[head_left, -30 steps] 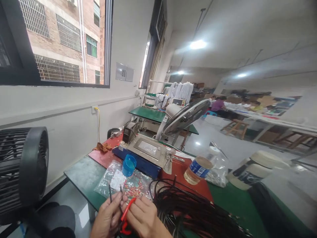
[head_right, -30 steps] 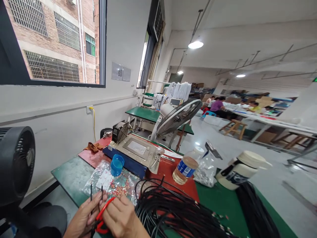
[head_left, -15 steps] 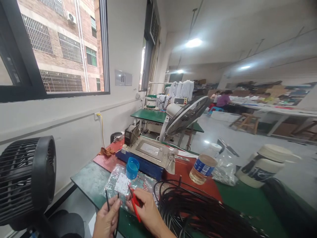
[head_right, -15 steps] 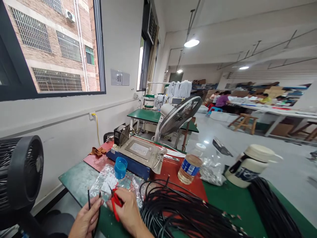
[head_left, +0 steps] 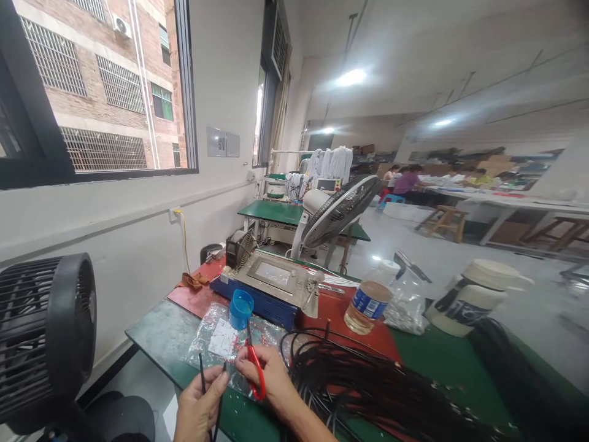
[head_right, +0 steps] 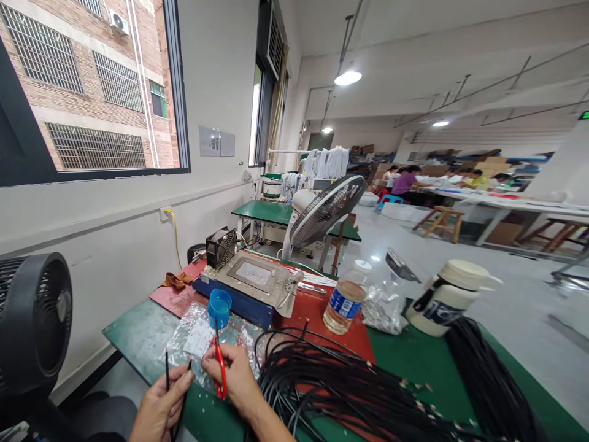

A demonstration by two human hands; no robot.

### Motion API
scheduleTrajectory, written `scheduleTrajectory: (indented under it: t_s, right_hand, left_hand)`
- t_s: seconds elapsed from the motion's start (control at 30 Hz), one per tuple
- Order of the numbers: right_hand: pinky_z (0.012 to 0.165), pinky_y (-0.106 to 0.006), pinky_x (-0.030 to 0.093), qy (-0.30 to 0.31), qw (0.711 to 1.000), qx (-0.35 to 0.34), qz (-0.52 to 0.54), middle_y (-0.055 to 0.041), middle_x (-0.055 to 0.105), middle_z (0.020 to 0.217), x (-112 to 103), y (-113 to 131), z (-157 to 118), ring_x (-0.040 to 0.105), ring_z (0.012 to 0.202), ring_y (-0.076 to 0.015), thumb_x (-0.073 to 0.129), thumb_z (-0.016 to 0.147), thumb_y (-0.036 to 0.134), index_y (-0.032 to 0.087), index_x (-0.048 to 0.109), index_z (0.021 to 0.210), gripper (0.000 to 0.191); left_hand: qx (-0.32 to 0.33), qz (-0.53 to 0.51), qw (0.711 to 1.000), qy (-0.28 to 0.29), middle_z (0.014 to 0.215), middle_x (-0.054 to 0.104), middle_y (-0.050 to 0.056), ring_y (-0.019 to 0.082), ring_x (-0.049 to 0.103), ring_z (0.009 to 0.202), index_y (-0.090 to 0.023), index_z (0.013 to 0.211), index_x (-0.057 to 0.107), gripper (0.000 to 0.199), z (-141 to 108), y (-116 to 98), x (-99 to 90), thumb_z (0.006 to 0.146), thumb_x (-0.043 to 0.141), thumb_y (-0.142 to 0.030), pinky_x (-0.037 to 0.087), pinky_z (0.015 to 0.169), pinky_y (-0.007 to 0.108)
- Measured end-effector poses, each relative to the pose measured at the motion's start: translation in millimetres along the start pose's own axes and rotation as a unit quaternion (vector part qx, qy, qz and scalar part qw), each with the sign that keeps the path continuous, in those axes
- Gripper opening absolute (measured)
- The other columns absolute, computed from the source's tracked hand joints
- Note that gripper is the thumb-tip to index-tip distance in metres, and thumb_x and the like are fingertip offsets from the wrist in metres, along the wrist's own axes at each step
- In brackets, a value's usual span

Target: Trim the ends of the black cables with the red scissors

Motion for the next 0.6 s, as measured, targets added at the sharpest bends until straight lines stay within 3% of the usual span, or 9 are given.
scheduleTrajectory:
  t_s: [0.13, 0.33, 0.6]
  right_hand:
    - [0.040, -0.017, 0.025, 0.009, 1.000, -0.010, 0.006, 0.0059, 0.043, 0.045, -0.4, -1.3, 0.6, 0.034, 0.039, -0.0046, 0.074, 0.061, 0.046, 0.012, 0.062, 0.066, 0.037]
    - [0.040, -0.017, 0.025, 0.012, 0.999, -0.029, 0.011, 0.0050, 0.046, 0.049, -0.9, -5.3, 0.6, 0.036, 0.041, -0.0045, 0.075, 0.061, 0.043, 0.012, 0.065, 0.068, 0.033]
    - [0.041, -0.016, 0.029, 0.037, 0.999, -0.018, 0.023, 0.0026, 0.054, 0.054, -0.4, -11.9, 0.1, 0.039, 0.043, -0.0047, 0.074, 0.062, 0.046, 0.013, 0.068, 0.075, 0.037]
  left_hand:
    - [-0.021, 0.009, 1.000, 0.005, 0.038, 0.046, -0.009, -0.002, 0.030, 0.033, -0.012, 0.070, 0.072, 0.046, 0.6, 0.2, -0.9, 0.035, 0.089, -0.036, 0.020, 0.032, 0.010]
    - [-0.035, 0.037, 0.998, 0.037, 0.058, 0.067, 0.001, -0.003, 0.034, 0.035, -0.013, 0.078, 0.073, 0.046, 5.7, 6.8, -8.4, 0.044, 0.086, -0.040, 0.025, 0.035, 0.009]
    - [-0.030, 0.041, 0.997, 0.061, 0.059, 0.064, 0.001, -0.003, 0.029, 0.034, -0.013, 0.077, 0.073, 0.043, 6.7, 10.2, -9.2, 0.046, 0.085, -0.041, 0.018, 0.033, 0.009]
Point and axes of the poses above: each hand's wrist, its own z-axis towards the middle knuckle, its own x-axis out of the palm, y = z × x, the point moved 1 cm from there along z, towards the middle knuckle
